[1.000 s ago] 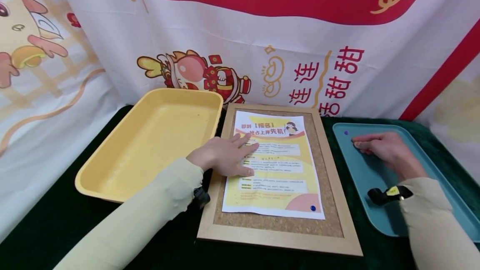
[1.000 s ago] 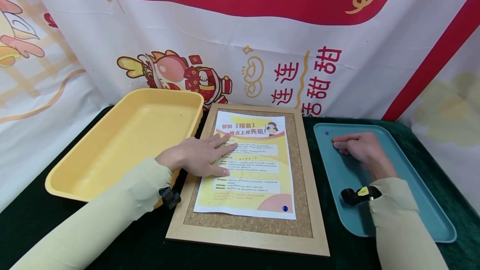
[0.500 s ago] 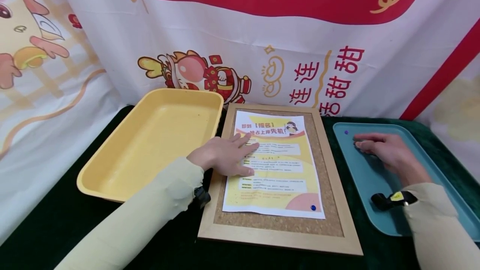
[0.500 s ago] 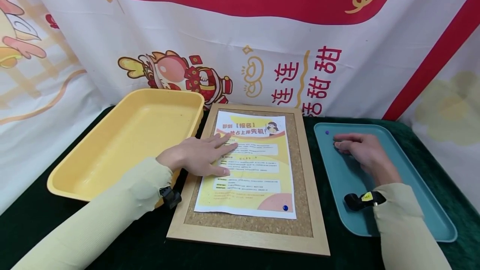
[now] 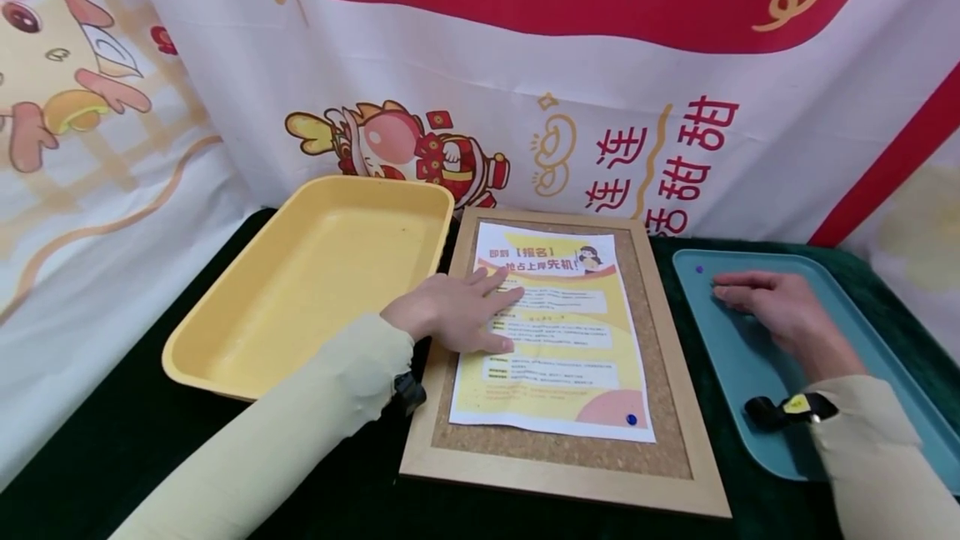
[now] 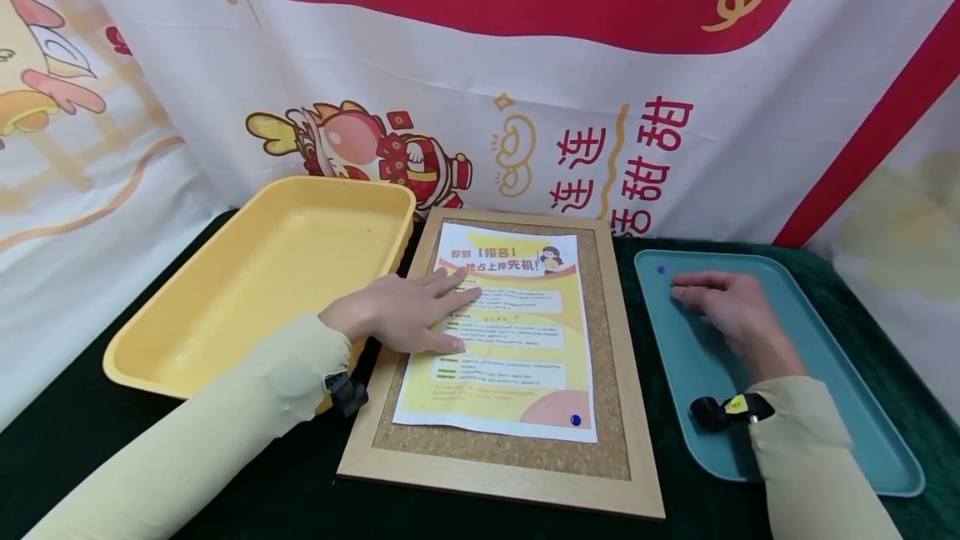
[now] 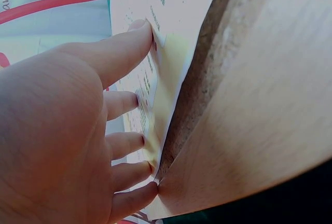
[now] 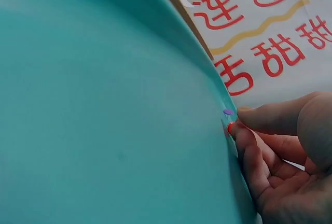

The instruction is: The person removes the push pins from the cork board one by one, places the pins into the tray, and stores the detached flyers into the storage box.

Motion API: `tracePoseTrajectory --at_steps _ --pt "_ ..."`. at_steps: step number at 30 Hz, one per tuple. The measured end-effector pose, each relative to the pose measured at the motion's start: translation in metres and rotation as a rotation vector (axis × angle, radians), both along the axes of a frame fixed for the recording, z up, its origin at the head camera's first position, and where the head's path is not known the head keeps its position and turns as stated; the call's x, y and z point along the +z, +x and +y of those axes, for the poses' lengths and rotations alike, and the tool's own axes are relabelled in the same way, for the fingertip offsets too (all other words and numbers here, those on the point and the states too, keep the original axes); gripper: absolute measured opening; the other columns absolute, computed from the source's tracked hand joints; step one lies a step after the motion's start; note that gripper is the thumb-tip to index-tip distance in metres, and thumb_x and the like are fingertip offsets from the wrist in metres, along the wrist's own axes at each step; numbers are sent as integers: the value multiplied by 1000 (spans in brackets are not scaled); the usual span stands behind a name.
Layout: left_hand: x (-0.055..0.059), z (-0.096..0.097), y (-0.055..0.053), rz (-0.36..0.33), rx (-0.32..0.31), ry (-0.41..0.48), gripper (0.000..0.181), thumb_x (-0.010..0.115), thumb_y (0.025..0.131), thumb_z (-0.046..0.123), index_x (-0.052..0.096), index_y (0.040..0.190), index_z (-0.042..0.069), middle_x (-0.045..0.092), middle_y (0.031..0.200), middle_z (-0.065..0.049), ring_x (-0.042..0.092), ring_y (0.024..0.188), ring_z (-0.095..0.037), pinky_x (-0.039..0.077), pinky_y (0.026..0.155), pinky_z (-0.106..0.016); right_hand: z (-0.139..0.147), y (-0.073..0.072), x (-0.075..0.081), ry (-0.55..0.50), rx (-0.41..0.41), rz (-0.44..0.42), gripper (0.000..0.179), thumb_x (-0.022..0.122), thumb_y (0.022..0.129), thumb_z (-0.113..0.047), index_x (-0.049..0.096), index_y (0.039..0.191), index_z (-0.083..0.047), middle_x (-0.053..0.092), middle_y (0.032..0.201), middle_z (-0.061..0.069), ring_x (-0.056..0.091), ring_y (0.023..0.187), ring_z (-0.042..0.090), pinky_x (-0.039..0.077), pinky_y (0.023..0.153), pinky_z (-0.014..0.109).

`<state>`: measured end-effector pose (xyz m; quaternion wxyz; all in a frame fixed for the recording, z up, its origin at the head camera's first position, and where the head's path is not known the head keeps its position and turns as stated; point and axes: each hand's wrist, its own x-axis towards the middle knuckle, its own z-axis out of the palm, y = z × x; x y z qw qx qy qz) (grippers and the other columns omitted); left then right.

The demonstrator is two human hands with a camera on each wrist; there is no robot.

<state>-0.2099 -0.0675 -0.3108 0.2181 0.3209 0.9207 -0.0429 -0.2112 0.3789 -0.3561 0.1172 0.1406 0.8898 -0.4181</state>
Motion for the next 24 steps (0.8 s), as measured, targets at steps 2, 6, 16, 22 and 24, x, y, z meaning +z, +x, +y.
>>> tracePoseTrajectory --at_steps 2,6,16,22,24 --pt "0 0 0 1 4 -4 84 45 104 70 11 172 35 -4 181 1 10 168 -29 41 71 -31 -1 -1 0 14 6 9 65 54 109 -50 51 157 -8 46 157 25 50 128 37 46 91 41" --pt "1 0 0 -3 15 -10 84 45 104 70 11 172 35 -4 181 1 10 168 -29 43 76 -31 -4 -2 4 14 57 31 59 53 111 -43 49 158 -7 49 156 26 53 132 39 50 97 44" --pt "2 0 1 -5 17 5 84 46 104 70 13 172 35 -2 181 1 10 168 -29 47 93 -36 -30 18 26 27 134 102 62 62 107 -47 51 158 -14 55 152 24 49 134 38 46 100 54" --pt "1 0 1 -5 13 5 83 46 104 70 13 172 35 -3 181 1 10 168 -29 45 82 -33 -51 35 30 42 163 131 58 65 106 -42 53 158 -16 66 146 20 62 130 36 48 106 63" --pt "1 1 1 -5 11 8 83 46 104 70 13 172 35 -3 181 1 10 168 -29 43 77 -32 -55 40 31 44 178 133 58 65 106 -40 53 158 -16 67 145 19 63 131 36 49 107 63"
